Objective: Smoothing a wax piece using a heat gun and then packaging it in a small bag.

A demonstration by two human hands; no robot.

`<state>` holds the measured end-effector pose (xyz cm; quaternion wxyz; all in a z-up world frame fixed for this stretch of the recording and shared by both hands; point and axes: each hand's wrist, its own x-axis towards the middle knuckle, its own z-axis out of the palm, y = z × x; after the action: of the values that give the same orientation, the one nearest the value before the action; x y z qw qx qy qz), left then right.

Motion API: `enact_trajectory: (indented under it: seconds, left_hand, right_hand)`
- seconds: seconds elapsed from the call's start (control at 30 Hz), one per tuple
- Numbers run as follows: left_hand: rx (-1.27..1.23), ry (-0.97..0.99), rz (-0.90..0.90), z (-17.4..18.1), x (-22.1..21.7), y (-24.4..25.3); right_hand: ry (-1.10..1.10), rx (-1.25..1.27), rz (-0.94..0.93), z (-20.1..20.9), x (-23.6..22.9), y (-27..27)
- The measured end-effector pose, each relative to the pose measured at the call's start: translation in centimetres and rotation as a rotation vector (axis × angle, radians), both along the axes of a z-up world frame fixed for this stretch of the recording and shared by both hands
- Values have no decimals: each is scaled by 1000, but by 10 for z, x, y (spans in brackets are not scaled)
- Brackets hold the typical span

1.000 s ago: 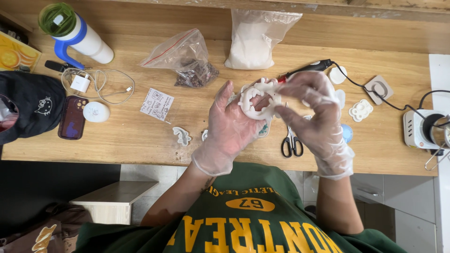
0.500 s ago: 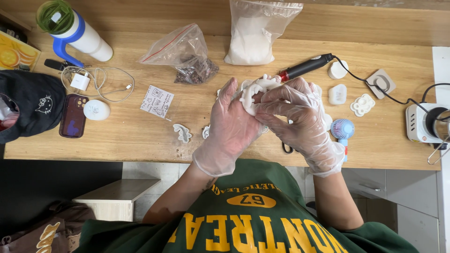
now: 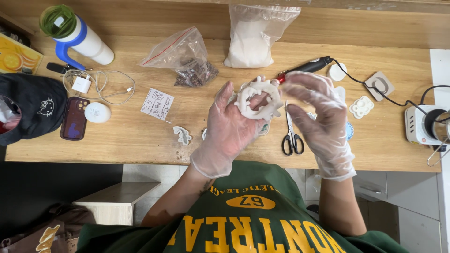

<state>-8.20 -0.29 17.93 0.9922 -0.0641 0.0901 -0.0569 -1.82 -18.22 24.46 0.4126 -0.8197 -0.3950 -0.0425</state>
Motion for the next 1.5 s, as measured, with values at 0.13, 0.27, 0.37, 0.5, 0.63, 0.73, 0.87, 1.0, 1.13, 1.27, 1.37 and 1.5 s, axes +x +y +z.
enact_trajectory:
  seconds: [0.13,0.27,0.37,0.5,0.63,0.73,0.87,1.0,1.13,1.27,1.37,1.5]
  left_hand:
    - [8,25,29,-1,-3,5]
    - [-7,-34,36,-7,-6,7]
    - [-82,-168,37,-17,-12,9]
    - [-247,-365,27,-16,-17,6]
    - [-139,-223,67,4,-21,6]
    - [52,-79,112,8,-25,7]
    - [116,-131,140,7,-29,4]
    - [137,-133,150,9,-32,4]
    - [125,-121,141,10,-33,5]
    - [87,-118,145,7,-30,7]
    - [49,-62,140,-5,-27,14]
    - [74,54,129,-35,-20,30]
  right_hand:
    - [357,520,87,-12,1,1]
    - [60,90,97,-2,-4,8]
    - [-33,-91,146,-3,-6,13]
    - [-110,-176,143,-2,-9,13]
    - [-25,-99,195,1,-9,10]
    - [325,301,297,6,-9,9]
    - [399,277,235,8,-10,10]
    - [432,194,285,10,-20,15]
    - [391,144,296,4,-17,13]
    - [412,191,175,30,-19,10]
    - [403,459,139,38,-21,-2]
    - [443,497,158,37,-6,-6]
